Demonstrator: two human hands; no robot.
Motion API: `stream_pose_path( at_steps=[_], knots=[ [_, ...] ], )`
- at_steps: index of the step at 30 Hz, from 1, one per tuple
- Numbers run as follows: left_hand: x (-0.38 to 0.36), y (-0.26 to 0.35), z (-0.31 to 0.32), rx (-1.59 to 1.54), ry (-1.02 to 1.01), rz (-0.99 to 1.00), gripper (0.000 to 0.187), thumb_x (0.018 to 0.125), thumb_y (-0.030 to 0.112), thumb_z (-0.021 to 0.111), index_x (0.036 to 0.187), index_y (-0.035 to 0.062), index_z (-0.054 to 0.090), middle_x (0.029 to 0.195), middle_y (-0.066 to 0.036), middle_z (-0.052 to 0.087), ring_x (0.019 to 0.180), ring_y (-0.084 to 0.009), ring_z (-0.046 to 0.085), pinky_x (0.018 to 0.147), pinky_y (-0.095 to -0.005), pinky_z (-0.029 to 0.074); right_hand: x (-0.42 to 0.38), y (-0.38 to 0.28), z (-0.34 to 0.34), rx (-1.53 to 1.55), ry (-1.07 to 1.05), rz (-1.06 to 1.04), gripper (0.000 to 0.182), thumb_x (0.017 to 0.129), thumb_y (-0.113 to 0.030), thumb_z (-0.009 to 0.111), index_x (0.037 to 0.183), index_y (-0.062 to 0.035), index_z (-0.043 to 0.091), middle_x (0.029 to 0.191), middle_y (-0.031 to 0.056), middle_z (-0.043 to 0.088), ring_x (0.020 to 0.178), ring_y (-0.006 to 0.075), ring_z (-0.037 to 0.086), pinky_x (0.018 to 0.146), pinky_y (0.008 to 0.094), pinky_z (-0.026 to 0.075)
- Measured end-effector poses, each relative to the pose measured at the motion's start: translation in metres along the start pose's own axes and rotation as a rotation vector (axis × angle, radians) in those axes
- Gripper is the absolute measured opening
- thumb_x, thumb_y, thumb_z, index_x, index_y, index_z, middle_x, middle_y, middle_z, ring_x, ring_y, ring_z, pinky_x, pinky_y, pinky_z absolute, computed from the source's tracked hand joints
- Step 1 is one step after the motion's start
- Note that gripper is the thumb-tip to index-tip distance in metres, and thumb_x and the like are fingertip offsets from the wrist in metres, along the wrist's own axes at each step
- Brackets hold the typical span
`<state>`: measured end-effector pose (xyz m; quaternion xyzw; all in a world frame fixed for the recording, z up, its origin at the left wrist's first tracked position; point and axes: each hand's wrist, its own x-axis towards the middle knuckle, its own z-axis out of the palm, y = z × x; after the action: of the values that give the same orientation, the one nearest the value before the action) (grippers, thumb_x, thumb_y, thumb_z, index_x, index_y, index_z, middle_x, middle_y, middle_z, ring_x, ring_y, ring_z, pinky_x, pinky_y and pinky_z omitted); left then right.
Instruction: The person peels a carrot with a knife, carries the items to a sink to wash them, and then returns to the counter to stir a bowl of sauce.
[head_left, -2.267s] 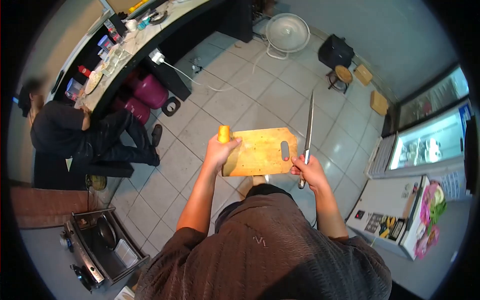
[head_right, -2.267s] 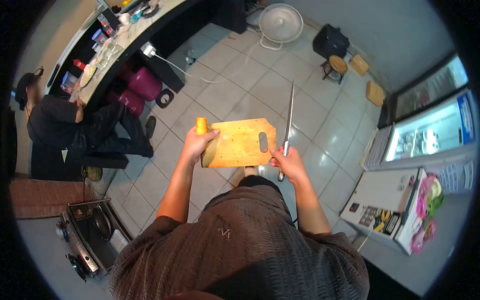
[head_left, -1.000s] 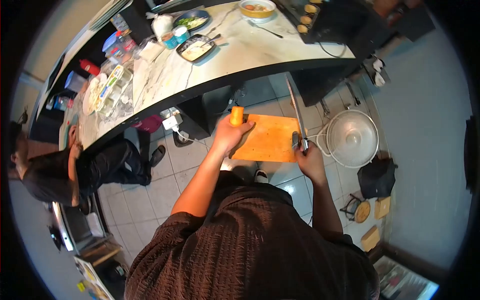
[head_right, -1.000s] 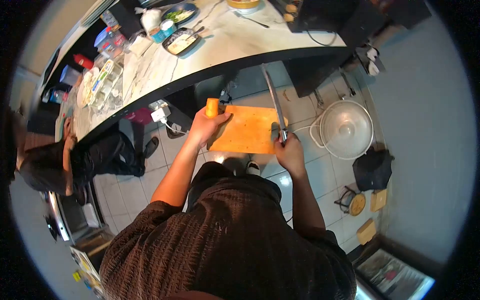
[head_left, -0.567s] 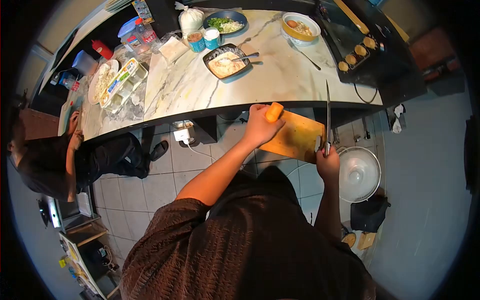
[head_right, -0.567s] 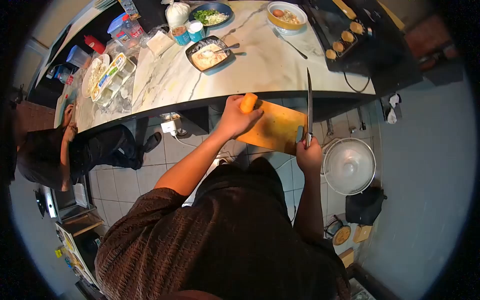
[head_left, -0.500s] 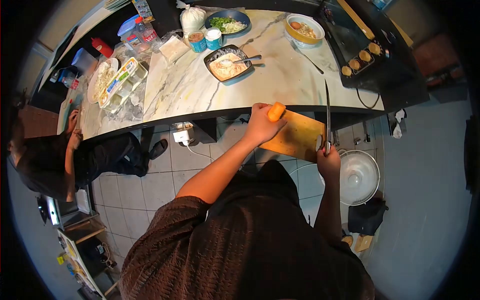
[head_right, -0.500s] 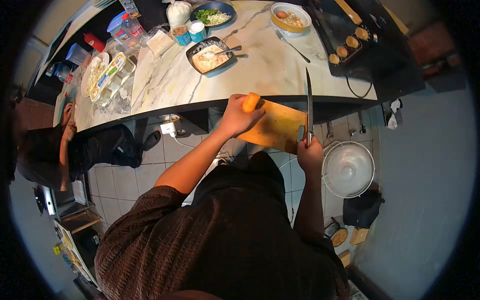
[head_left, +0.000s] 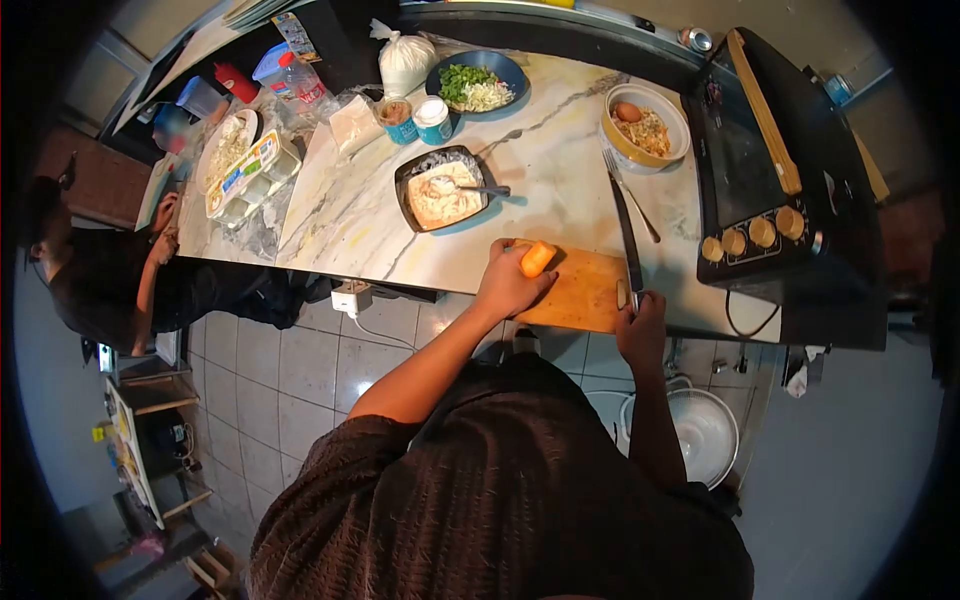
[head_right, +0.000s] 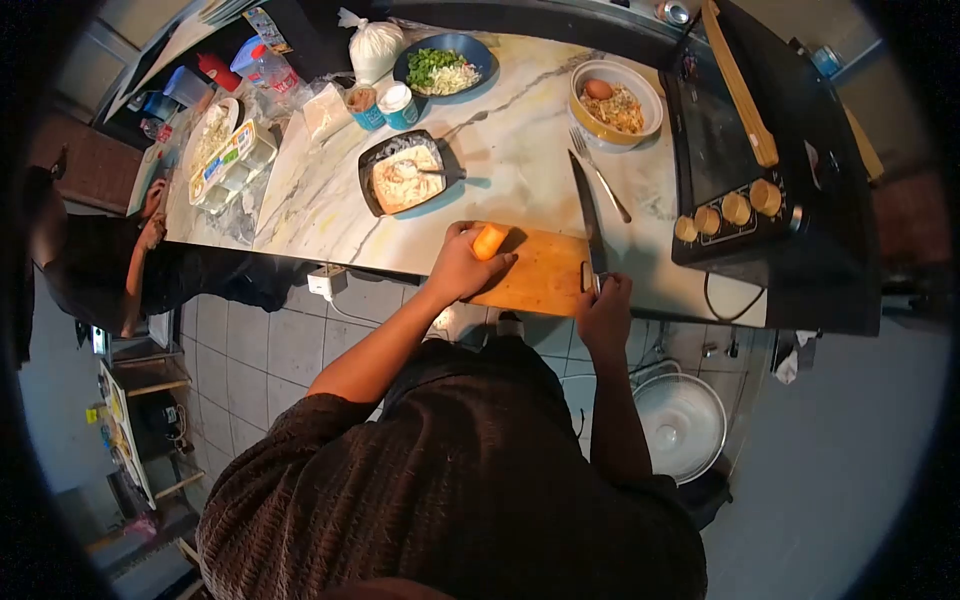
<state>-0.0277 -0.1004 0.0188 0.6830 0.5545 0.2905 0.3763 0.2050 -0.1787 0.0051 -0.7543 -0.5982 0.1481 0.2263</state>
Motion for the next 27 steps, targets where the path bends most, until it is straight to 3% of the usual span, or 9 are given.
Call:
stream_pose_path(
  at_steps=[10, 18, 24, 27],
  knots=[
    [0.024, -0.011, 0.018, 0.070, 0.110, -0.085, 0.037, 0.072, 0.029, 0.072, 0.101, 0.0063, 0.065, 0.101, -0.019, 0.063, 0.117, -0.0402, 0.042, 0.095, -0.0423, 0.040, 0.045, 0.013, 0.017, 0.093, -0.023, -0.102, 0.026, 0.081, -0.010, 0.057, 0.099, 0.0051, 0.048, 0.113, 0.0235, 0.044, 0.093, 0.0434, 0.054, 0.078, 0.0467, 0.047],
    [0.043, 0.001, 0.033, 0.083, 0.172, -0.170, 0.041, 0.071, 0.032, 0.072, 0.103, 0.0071, 0.066, 0.115, -0.023, 0.055, 0.120, -0.0421, 0.036, 0.099, -0.0466, 0.032, 0.070, 0.020, 0.013, 0.026, -0.035, -0.173, 0.026, 0.082, -0.012, 0.059, 0.099, 0.0043, 0.049, 0.113, 0.0234, 0.044, 0.089, 0.0430, 0.056, 0.075, 0.0468, 0.047],
    [0.060, -0.010, 0.050, 0.100, 0.260, -0.137, 0.044, 0.070, 0.032, 0.073, 0.105, 0.0071, 0.065, 0.122, -0.030, 0.048, 0.117, -0.0432, 0.037, 0.100, -0.0465, 0.030, 0.086, 0.012, 0.006, -0.011, -0.076, -0.144, 0.025, 0.082, -0.014, 0.060, 0.096, 0.0045, 0.050, 0.107, 0.0240, 0.046, 0.084, 0.0428, 0.057, 0.073, 0.0468, 0.048],
    [0.068, -0.017, 0.054, 0.176, 0.291, -0.154, 0.046, 0.071, 0.034, 0.074, 0.107, 0.0076, 0.065, 0.126, -0.027, 0.047, 0.118, -0.0420, 0.039, 0.101, -0.0456, 0.031, 0.092, 0.008, 0.004, -0.029, -0.106, -0.152, 0.026, 0.083, -0.016, 0.060, 0.096, 0.0042, 0.050, 0.107, 0.0244, 0.045, 0.078, 0.0430, 0.058, 0.071, 0.0470, 0.049]
  ],
)
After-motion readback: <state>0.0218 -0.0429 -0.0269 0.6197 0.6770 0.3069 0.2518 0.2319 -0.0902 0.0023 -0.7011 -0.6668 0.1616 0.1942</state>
